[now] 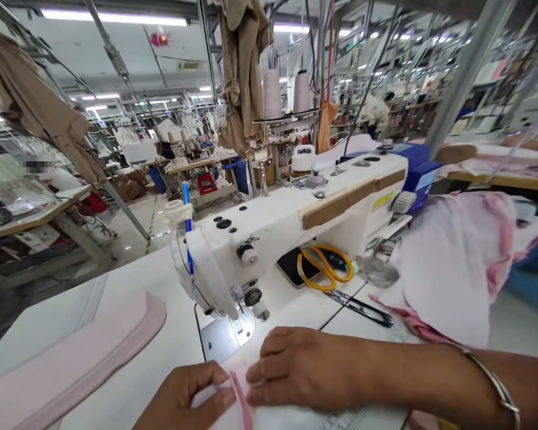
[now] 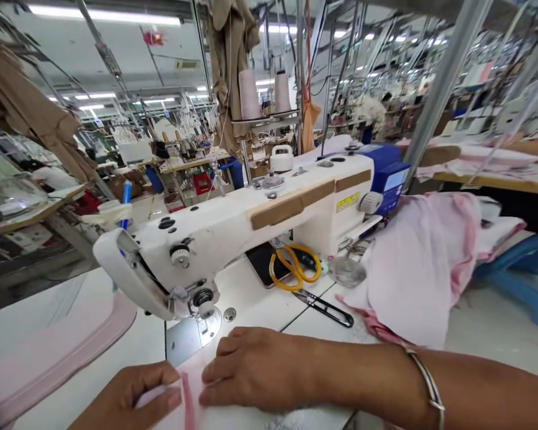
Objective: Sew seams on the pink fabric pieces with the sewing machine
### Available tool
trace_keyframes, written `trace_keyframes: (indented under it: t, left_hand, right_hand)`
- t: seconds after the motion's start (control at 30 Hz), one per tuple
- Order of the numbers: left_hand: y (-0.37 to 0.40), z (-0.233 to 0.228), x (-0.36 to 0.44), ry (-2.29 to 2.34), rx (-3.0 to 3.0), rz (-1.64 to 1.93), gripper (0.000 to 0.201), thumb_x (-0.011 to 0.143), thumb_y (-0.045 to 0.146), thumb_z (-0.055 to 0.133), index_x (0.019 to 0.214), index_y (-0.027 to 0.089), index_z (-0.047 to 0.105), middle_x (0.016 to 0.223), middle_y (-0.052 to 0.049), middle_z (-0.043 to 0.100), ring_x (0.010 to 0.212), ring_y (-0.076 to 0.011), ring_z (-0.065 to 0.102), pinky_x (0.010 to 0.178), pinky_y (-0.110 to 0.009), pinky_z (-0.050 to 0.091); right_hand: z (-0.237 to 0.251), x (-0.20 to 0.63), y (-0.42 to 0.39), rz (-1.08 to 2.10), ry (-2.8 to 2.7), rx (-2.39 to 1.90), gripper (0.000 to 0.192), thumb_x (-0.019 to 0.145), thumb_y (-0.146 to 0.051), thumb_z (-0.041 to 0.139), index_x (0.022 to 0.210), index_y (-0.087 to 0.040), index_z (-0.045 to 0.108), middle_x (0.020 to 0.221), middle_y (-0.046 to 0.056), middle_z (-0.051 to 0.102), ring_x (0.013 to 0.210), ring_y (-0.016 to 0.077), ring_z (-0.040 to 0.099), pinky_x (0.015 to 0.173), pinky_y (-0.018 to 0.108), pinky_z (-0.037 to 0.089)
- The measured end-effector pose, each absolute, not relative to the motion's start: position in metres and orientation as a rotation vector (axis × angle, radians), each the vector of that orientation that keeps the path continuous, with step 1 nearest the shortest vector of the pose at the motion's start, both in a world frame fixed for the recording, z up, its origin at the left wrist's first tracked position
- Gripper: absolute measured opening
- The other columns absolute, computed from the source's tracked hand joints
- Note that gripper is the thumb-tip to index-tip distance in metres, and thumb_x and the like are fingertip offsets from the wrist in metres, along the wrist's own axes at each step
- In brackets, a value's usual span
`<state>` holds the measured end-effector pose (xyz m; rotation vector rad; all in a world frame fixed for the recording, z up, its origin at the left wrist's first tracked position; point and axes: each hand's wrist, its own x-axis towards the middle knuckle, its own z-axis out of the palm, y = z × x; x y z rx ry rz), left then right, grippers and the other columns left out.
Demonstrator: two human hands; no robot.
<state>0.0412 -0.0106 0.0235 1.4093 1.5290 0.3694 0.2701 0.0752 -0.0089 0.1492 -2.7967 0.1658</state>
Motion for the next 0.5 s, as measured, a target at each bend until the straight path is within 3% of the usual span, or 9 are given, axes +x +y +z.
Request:
trace_keyframes:
  t: [0.1,0.5]
  left_hand:
    - [-0.005,0.025,0.042,1.549,1.377,0.365,0.043,0.077,0.059,0.055,0.065,0.018,0.050,0.063,0.004,0.040,0.063,-0.0120,0.036,0.060,-0.023,0.031]
    - [0.008,0.018,0.049,1.716,1.325,0.281,0.035,0.077,0.049,0.055,0.064,0.018,0.044,0.062,0.005,0.038,0.062,-0.0119,0.036,0.055,-0.023,0.026]
  right_hand:
    - [-0.004,0.271,0.076,0.172,-2.822,0.135,0.028,0.099,-0.017,0.041,0.124,-0.016,0.054,0.126,0.002,0.058,0.097,0.0173,0.051,0.093,0.031,0.039]
    - [-0.001,0.269,0.077,0.200,-2.860,0.112,0.027,0.102,-0.018,0.035,0.121,-0.013,0.054,0.116,0.004,0.062,0.097,0.0177,0.050,0.091,0.031,0.037]
